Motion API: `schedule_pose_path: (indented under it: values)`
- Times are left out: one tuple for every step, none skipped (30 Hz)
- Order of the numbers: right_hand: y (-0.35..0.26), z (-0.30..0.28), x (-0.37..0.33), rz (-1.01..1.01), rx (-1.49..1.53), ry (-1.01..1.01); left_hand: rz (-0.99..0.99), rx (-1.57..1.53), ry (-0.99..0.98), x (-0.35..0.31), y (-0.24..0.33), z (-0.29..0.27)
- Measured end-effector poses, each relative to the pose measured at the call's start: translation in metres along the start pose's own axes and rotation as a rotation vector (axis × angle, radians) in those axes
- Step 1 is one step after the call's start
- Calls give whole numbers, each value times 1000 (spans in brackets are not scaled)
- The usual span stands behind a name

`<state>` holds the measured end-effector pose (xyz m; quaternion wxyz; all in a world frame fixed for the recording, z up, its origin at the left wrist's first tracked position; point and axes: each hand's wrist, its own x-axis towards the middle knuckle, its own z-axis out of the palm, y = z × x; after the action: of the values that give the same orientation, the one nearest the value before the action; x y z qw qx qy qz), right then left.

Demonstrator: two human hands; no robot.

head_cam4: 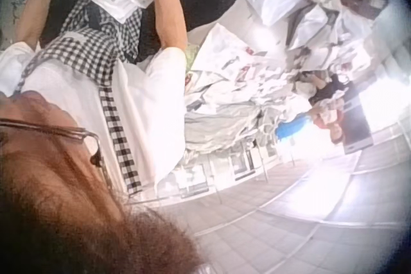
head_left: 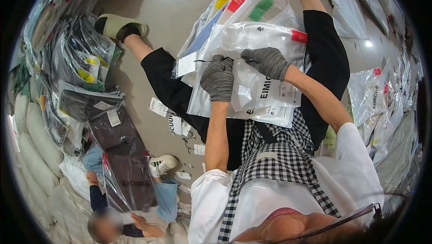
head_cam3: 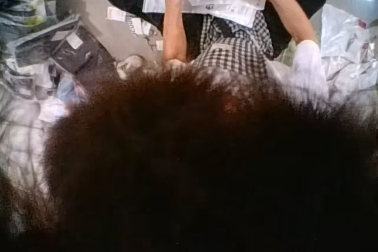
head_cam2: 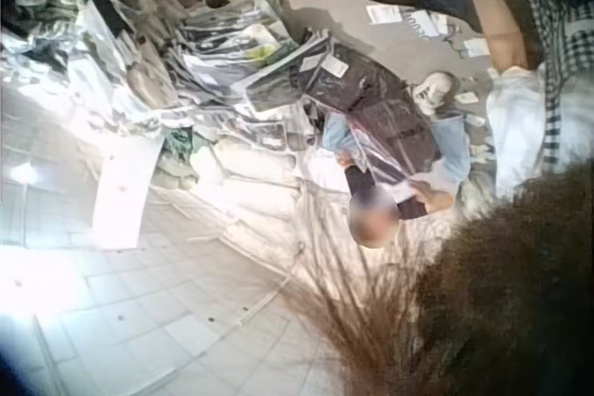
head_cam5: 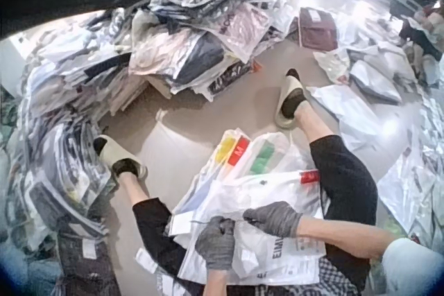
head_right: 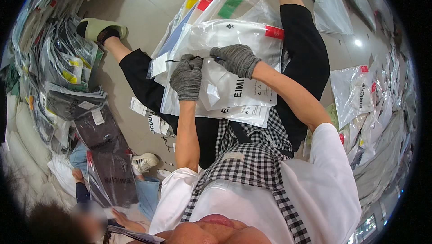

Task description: The person sits on the floor and uses scissors to cut open multiple plastic garment bags. They remove folded clothing items from each bag and place them aside, repeating this process for several packages.

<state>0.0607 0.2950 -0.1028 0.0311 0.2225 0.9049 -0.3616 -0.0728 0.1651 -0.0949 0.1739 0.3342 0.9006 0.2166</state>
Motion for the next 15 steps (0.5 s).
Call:
schedule_pose_path:
  values:
    - [3,-4,-1,32,28,-25,-32,9,-56,2,0,-2]
    - [5,-6,-2,63,56,-50,-66,19,-111,2,0,-3]
    - [6,-6,-1,37,200,-39,-52,-32,-90,1,-3,-3]
    - [4,-7,-2,97,364,-113,-39,-84,-69,0,-7,-3]
    - [-10,-17,0,158,525,-192,-30,-137,-47,-4,-11,-2]
    - [-18,-22,1,225,686,-263,-29,-319,-17,-6,-15,1]
    - [-13,-16,4,156,773,-285,-30,-500,14,-8,-19,5]
    - [-8,-16,8,153,821,-348,-31,-680,46,-9,-19,5]
    - [-3,-16,11,149,869,-411,-62,-783,62,-12,-16,5]
    - [0,-16,13,145,918,-475,-46,-771,92,-14,-16,4]
    - [-22,-35,15,366,1000,-545,-39,-752,133,-17,-19,0]
    - [-21,-34,14,315,966,-532,-21,-742,162,-19,-19,0]
    - [-20,-32,13,264,931,-520,41,-762,144,-19,-23,1]
    - [-18,-32,12,216,894,-504,-82,-899,66,-19,-20,-2]
    - [-18,-31,11,261,913,-495,-209,-1030,-11,-21,-14,-10]
